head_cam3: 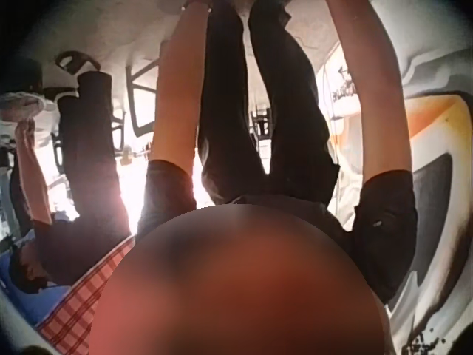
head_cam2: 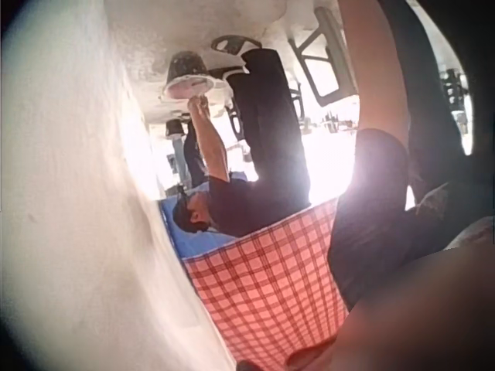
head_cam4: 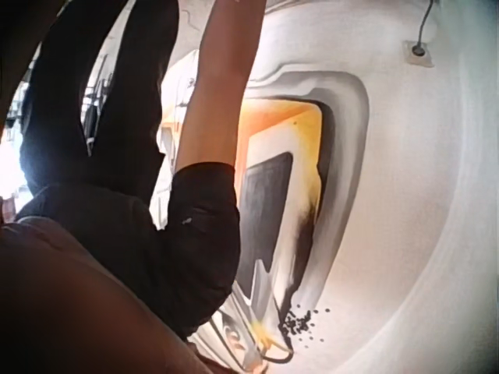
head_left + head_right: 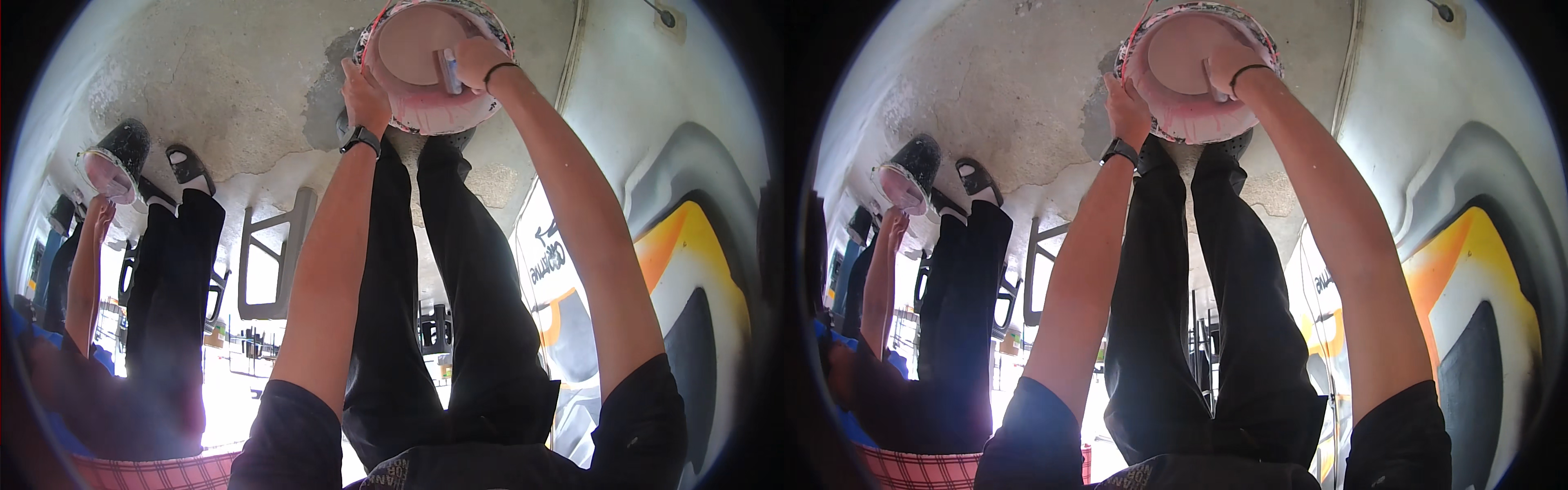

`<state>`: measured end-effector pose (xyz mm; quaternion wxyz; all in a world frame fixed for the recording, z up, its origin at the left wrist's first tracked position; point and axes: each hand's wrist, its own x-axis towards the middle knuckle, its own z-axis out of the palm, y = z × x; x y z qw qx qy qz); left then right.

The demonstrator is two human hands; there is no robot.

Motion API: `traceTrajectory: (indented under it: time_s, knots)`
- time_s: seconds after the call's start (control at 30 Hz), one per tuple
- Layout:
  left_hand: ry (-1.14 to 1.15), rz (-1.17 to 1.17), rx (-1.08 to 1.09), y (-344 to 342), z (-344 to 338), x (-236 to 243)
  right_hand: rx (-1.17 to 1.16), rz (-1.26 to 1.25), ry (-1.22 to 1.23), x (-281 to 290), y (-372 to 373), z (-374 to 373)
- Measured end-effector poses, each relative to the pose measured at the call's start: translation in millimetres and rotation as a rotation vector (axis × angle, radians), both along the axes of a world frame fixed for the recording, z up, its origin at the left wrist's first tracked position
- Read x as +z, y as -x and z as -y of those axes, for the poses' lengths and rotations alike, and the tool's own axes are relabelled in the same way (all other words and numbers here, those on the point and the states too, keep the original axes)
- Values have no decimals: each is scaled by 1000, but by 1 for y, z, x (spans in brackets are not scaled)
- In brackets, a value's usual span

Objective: Painting the ceiling with pink paint using a paintbrush.

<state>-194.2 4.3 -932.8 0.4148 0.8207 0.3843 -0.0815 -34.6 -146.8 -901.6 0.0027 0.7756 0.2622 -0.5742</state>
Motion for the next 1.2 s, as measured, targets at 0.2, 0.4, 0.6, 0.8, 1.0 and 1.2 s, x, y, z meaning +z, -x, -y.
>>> traceTrajectory:
  time_s: [0.2,0.4,0.6,0.8,1.0,1.2]
  knots:
    - [65,-43,9,-9,8,2,231,-125,109,-72,9,2]
    - [62,-23,35,-14,12,3,436,-280,187,-97,-11,-3]
    - [38,-30,19,-6,2,2,346,-310,226,-71,9,-19]
    - [2,107,45,-9,4,-4,243,-327,301,-58,-7,-32]
    - [85,-40,50,-8,5,2,145,-344,383,-32,-16,-32]
    - [46,11,33,-7,4,-2,-11,-380,464,-18,-19,-35]
